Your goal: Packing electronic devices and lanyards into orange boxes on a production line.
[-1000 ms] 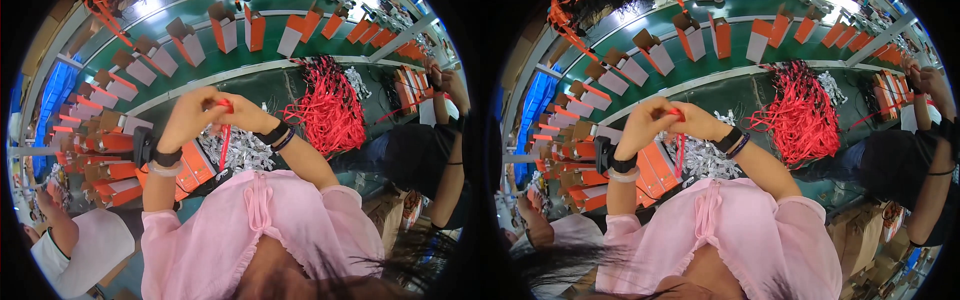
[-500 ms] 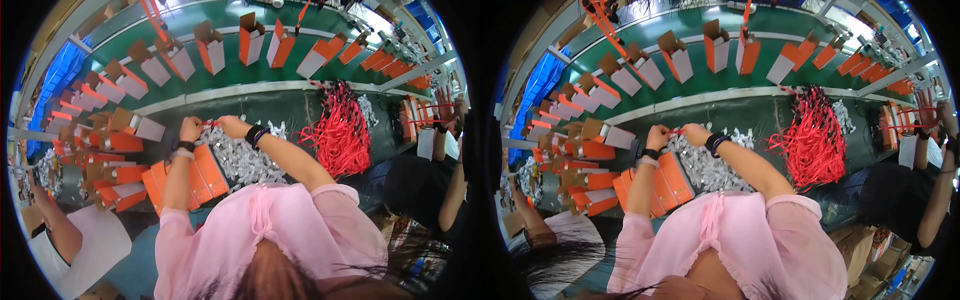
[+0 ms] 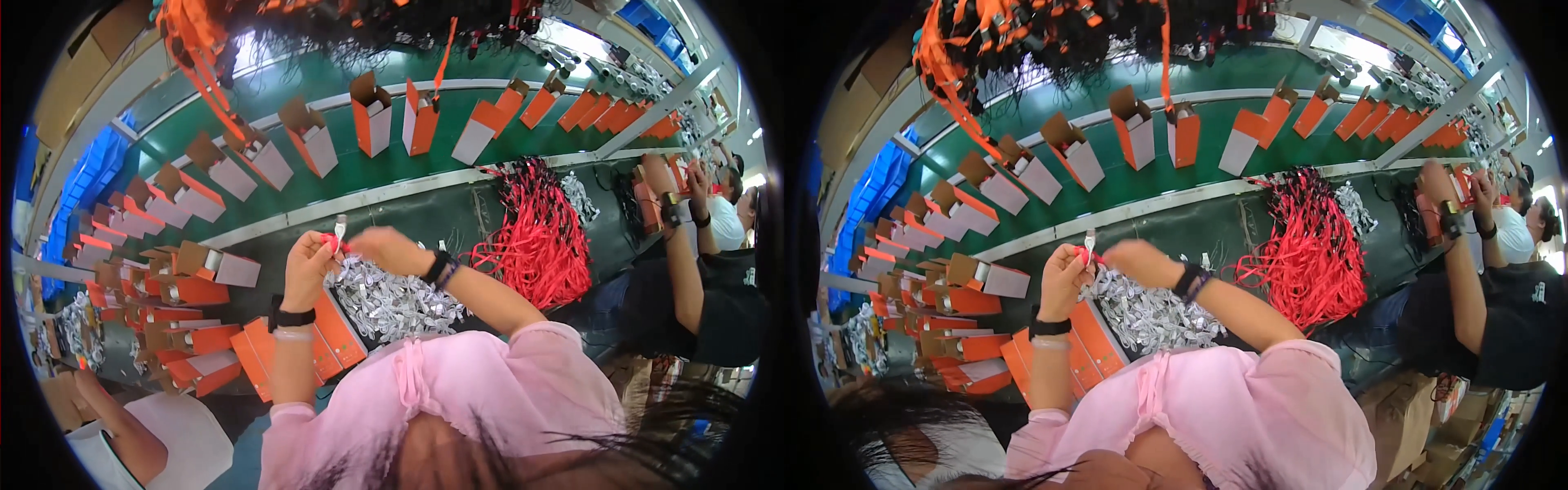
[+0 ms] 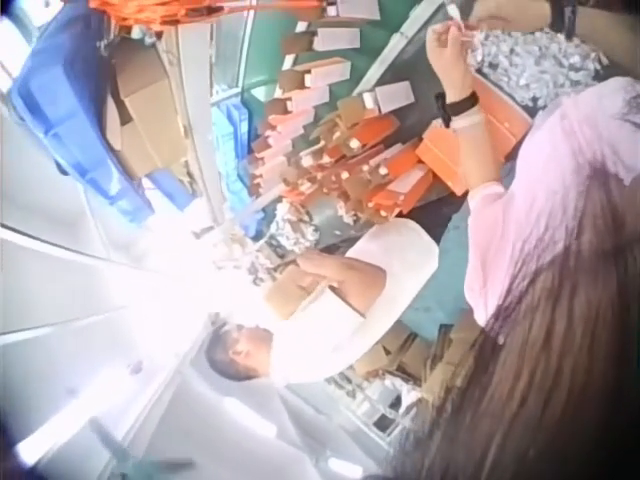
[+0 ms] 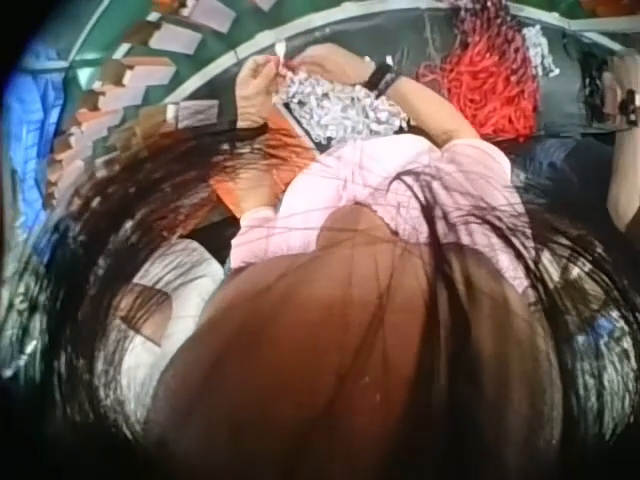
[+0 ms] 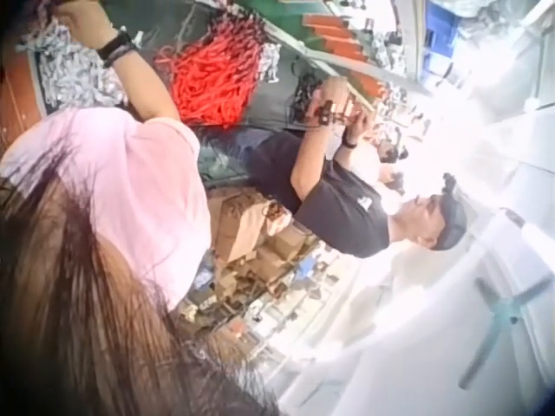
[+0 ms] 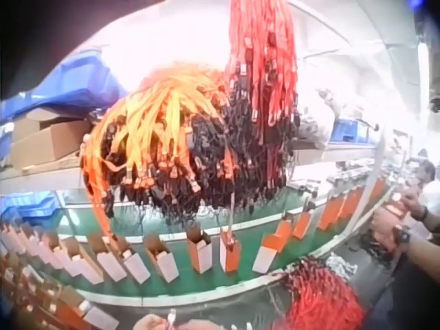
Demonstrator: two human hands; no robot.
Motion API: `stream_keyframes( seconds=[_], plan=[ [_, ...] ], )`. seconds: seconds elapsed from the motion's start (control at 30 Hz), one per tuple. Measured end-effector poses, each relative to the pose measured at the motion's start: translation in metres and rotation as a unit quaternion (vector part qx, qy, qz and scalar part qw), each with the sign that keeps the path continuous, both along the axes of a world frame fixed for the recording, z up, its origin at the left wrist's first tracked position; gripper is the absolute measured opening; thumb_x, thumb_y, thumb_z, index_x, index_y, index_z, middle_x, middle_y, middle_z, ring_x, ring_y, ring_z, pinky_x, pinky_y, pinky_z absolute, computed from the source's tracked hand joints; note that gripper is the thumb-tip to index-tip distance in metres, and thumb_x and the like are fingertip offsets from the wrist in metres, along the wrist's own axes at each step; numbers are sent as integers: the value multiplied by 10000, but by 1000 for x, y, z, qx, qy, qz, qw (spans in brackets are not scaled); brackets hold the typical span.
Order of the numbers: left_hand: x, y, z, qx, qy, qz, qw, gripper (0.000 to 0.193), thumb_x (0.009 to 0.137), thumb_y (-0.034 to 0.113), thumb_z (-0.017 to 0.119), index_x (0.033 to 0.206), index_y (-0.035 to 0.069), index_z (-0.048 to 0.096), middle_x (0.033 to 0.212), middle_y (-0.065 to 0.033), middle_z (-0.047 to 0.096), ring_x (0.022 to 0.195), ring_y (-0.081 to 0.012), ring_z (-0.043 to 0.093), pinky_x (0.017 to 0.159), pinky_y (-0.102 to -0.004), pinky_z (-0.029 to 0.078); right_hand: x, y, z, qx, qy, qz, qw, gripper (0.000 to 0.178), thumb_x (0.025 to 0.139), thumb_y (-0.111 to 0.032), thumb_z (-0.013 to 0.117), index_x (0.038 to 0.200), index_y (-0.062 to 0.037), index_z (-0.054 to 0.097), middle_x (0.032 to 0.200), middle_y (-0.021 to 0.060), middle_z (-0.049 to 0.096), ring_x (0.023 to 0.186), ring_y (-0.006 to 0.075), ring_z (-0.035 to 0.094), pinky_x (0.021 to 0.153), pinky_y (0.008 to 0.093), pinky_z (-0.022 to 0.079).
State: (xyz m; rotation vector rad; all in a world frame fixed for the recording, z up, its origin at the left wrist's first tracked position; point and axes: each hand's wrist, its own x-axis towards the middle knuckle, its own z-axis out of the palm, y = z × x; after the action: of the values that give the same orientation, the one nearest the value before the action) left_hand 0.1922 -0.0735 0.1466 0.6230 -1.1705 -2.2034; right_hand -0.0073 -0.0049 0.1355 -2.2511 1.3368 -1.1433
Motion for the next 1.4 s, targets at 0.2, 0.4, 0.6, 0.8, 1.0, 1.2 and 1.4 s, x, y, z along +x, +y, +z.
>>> stream_keyframes(
  seconds=[0.2,0.4,0.6,0.8,1.0,1.2,1.4],
  plan=[
    [-22,23,3,-315,-162,-129,926,86,922,60,644,958,18,578,815,-20,636,733,-105,627,631,-253,505,-39,32,20,22,-60,-8,998,219,905,-90,618,1114,-43,667,830,108,626,687,235,596,617,328,492],
    [-79,40,-14,-217,-123,159,955,62,912,45,636,947,23,591,899,-69,659,761,-157,647,624,-280,541,-20,53,8,288,-569,-75,766,233,991,-145,558,1167,-5,617,897,16,655,747,79,632,633,226,527],
    [-120,38,-29,-724,-218,146,638,276,696,43,658,970,26,629,1034,-106,625,971,-313,613,760,-398,523,-57,39,-52,331,-641,-105,685,210,1012,-184,530,1120,-26,618,938,4,627,844,66,614,737,217,529],
    [-142,35,-30,-659,-218,73,716,305,761,13,689,1063,5,656,1112,-130,627,1035,-341,605,869,-415,515,-86,28,-73,325,-597,-161,715,211,1021,-192,526,1127,-30,609,955,4,629,796,61,601,673,214,509],
    [-145,30,-36,-605,-216,95,761,282,789,-21,660,1068,20,662,1099,-147,627,1012,-361,604,862,-426,508,-120,-2,-37,206,-489,-226,817,164,1013,-140,515,1058,-18,616,799,3,608,642,46,529,583,212,443],
    [-139,38,-48,-524,-213,110,817,257,833,-45,632,1074,40,664,1093,-158,631,958,-350,614,811,-407,505,-161,-84,57,-76,-331,-315,886,205,931,-127,634,1076,-1,563,889,77,642,721,127,611,656,279,499],
    [-125,46,-49,-519,-197,122,823,241,837,-45,632,1058,44,670,1081,-154,632,942,-341,618,785,-389,509,-184,-159,47,-33,178,-422,888,204,818,-263,668,886,-71,657,821,106,679,781,277,661,661,401,501]
  ],
)
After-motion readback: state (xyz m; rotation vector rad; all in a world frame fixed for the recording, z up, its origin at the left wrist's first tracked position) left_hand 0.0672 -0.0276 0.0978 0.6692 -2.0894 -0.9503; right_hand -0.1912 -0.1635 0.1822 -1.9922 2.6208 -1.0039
